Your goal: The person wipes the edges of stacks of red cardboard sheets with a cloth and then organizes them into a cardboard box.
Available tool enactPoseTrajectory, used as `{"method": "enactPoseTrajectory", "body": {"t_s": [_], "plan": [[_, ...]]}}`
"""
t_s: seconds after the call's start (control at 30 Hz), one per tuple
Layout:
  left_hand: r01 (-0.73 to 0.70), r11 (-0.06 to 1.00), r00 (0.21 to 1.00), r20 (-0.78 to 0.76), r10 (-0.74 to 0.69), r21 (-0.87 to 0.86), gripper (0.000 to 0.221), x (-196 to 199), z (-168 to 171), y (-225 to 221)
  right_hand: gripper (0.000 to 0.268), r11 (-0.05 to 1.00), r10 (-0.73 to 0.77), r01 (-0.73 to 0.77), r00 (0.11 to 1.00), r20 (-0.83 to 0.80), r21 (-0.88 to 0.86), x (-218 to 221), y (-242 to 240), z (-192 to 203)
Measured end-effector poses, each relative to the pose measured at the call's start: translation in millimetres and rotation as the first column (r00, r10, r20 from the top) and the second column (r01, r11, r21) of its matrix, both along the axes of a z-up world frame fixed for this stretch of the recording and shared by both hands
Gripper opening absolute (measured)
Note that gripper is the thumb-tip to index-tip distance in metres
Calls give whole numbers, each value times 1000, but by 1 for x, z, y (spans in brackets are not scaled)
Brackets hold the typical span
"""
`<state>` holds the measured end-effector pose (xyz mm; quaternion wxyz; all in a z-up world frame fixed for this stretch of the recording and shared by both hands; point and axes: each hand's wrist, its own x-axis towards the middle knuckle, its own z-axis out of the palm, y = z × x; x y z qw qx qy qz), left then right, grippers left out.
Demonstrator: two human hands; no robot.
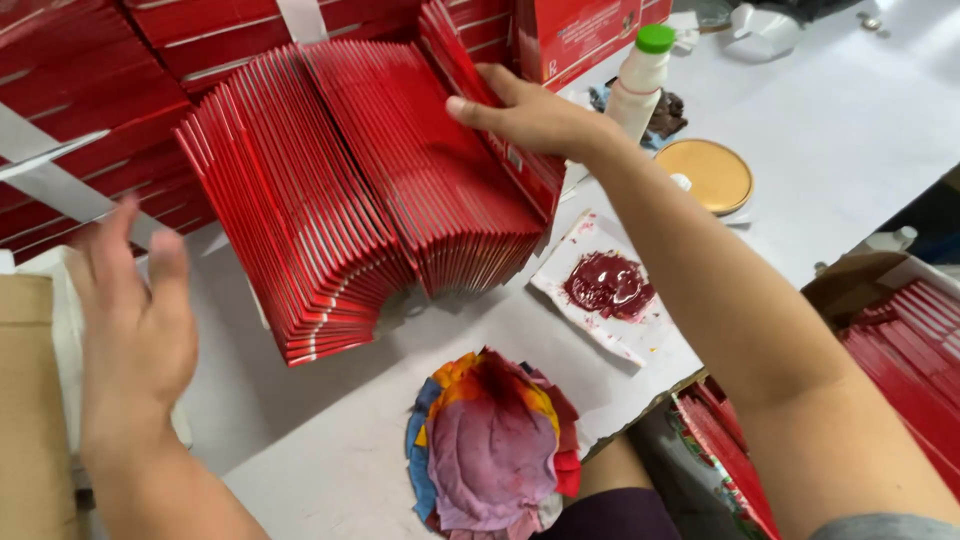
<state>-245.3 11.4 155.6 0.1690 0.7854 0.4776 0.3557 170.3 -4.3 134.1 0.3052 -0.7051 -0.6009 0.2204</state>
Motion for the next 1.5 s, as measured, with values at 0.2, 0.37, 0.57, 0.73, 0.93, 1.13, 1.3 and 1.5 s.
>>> {"method": "enactPoseTrajectory", "body": {"t_s": [0.2, 0.37, 0.57, 0.73, 0.93, 1.13, 1.3, 1.5], "plan": [[455, 855, 882, -259, -393, 251, 40, 146, 69, 5, 97, 998, -32, 27, 995, 91, 62, -14, 3, 12], [595, 792, 781, -336, -527, 139, 38, 243, 31, 47, 77, 992, -34, 39, 998, -46, 116, 8, 23, -28], [639, 763, 735, -372, -567, 101, 30, 245, 11, 46, 67, 965, 32, 4, 990, -135, 263, 25, 20, -46], [791, 612, 563, -424, -709, 27, 24, 232, 25, 11, 70, 982, 7, 13, 994, -105, 186, 20, 12, -27], [943, 319, 227, -511, -829, -99, 52, 242, 25, -11, 74, 980, 23, 14, 983, -182, 199, 24, 12, -33], [886, 400, 170, -636, -753, -236, 73, 248, 9, -7, 76, 991, 34, -5, 975, -219, 132, 19, 2, -12], [881, 434, 176, -723, -668, -187, 53, 250, 19, -19, 68, 986, 78, -32, 955, -285, 163, 31, 9, -29], [865, 495, 315, -687, -655, -75, 39, 240, 3, -15, 64, 988, 87, -26, 905, -417, 150, 34, -3, -20]]}}
